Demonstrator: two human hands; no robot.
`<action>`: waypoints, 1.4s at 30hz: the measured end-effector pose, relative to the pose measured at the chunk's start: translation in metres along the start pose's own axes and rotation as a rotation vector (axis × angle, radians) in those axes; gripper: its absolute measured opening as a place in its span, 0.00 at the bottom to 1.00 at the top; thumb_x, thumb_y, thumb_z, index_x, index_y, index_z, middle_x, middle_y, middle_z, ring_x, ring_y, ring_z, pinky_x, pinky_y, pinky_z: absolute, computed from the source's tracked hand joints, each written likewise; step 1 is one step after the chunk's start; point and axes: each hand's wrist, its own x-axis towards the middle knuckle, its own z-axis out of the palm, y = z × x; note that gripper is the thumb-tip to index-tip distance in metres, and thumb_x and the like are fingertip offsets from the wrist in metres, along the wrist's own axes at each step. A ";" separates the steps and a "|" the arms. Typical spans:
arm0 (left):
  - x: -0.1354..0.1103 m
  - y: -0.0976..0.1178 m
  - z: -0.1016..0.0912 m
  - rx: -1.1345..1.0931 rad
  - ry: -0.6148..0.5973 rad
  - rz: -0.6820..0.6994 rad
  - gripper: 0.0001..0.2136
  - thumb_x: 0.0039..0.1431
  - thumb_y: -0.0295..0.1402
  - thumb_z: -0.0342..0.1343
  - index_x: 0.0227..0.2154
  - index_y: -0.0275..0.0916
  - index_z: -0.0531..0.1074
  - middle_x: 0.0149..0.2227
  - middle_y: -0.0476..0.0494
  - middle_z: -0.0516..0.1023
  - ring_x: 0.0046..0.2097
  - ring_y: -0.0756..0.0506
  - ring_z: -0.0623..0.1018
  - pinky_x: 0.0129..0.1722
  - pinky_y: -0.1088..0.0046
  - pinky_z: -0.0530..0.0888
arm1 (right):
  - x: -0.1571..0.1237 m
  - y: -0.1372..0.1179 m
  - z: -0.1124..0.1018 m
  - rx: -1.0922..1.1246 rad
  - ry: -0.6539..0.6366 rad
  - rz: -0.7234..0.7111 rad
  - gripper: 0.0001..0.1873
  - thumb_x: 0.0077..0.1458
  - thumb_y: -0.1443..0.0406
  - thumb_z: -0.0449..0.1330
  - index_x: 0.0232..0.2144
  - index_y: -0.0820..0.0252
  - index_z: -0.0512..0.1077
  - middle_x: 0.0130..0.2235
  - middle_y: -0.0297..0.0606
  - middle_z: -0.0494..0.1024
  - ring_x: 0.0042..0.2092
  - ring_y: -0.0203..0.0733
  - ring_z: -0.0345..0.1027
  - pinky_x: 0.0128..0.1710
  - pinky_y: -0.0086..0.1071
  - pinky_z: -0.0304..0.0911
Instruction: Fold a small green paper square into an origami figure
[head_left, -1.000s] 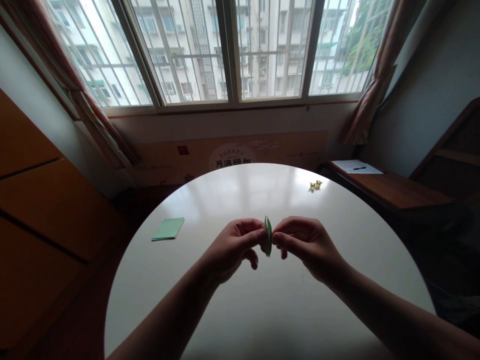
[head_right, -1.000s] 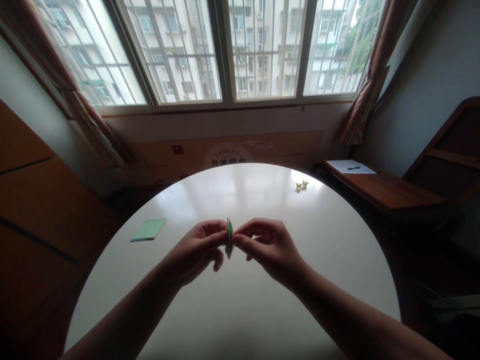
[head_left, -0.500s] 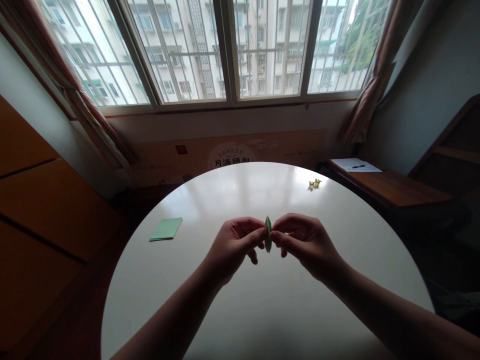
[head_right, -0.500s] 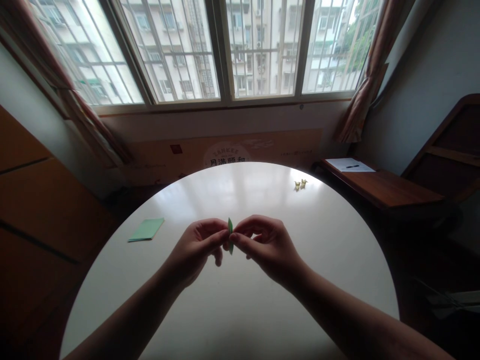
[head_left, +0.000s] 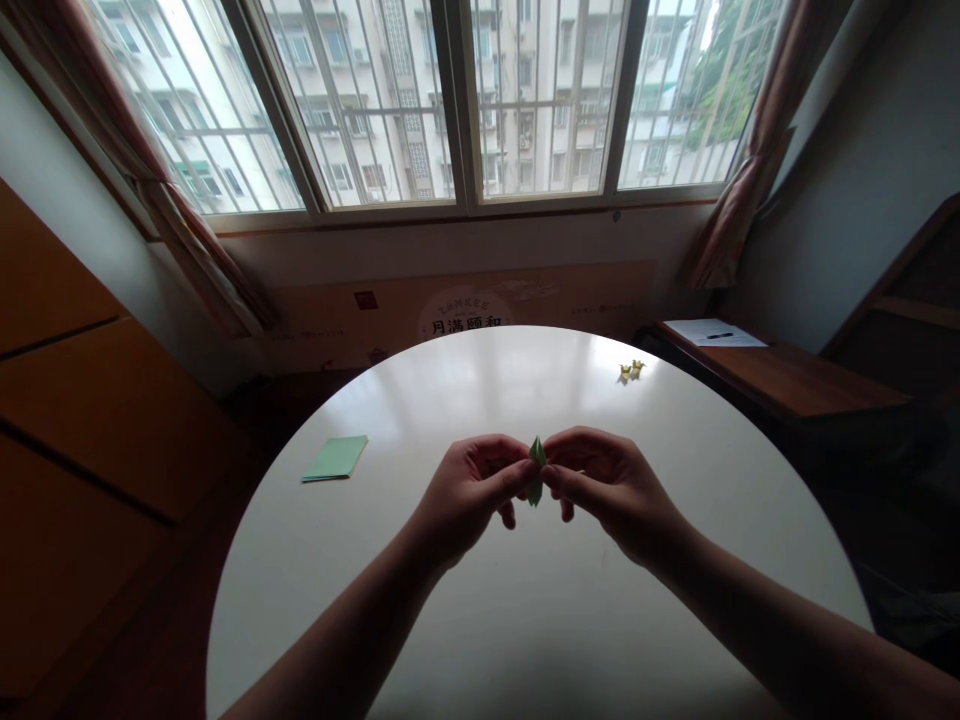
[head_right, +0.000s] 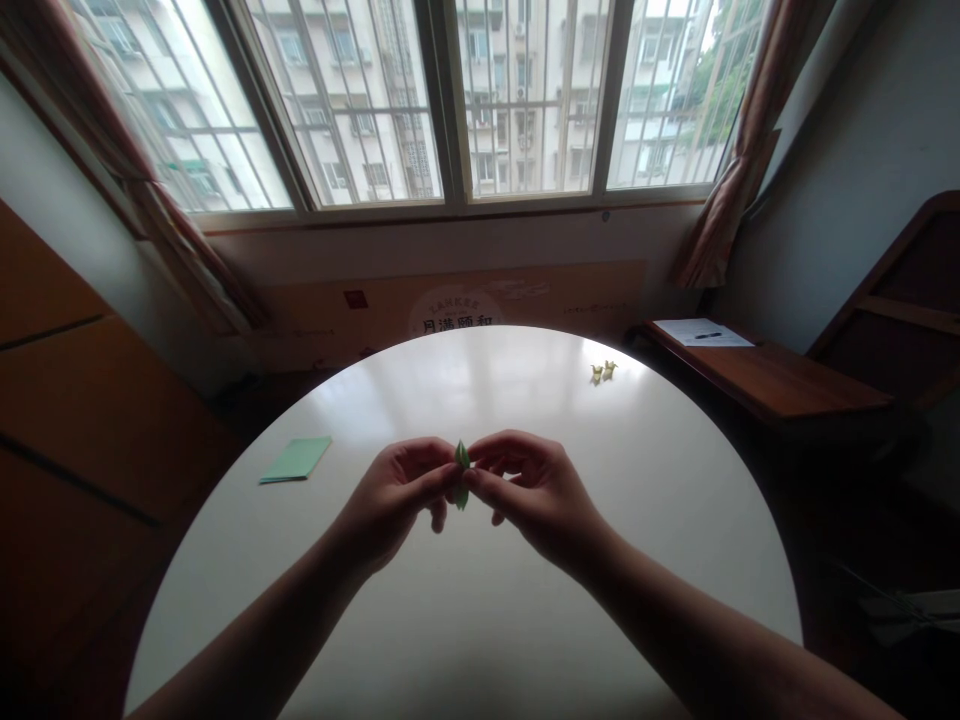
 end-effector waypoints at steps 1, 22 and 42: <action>0.000 0.000 0.001 0.028 0.021 0.026 0.12 0.50 0.37 0.69 0.29 0.33 0.78 0.23 0.47 0.74 0.25 0.51 0.72 0.18 0.81 0.69 | 0.000 0.000 0.000 -0.004 0.003 -0.008 0.08 0.53 0.64 0.70 0.37 0.57 0.80 0.31 0.37 0.80 0.31 0.40 0.73 0.22 0.27 0.68; 0.001 -0.002 0.004 0.135 0.171 0.226 0.11 0.49 0.38 0.70 0.26 0.35 0.79 0.32 0.46 0.72 0.26 0.53 0.71 0.17 0.80 0.69 | 0.006 0.004 0.002 0.203 0.003 0.113 0.07 0.49 0.62 0.72 0.32 0.57 0.82 0.32 0.37 0.82 0.35 0.40 0.74 0.36 0.35 0.73; -0.004 0.003 0.000 0.209 0.015 0.152 0.07 0.58 0.33 0.62 0.32 0.34 0.79 0.26 0.46 0.74 0.26 0.52 0.70 0.20 0.80 0.69 | 0.005 0.004 0.005 0.199 0.071 0.103 0.15 0.44 0.65 0.76 0.34 0.57 0.76 0.29 0.32 0.78 0.30 0.37 0.72 0.34 0.31 0.67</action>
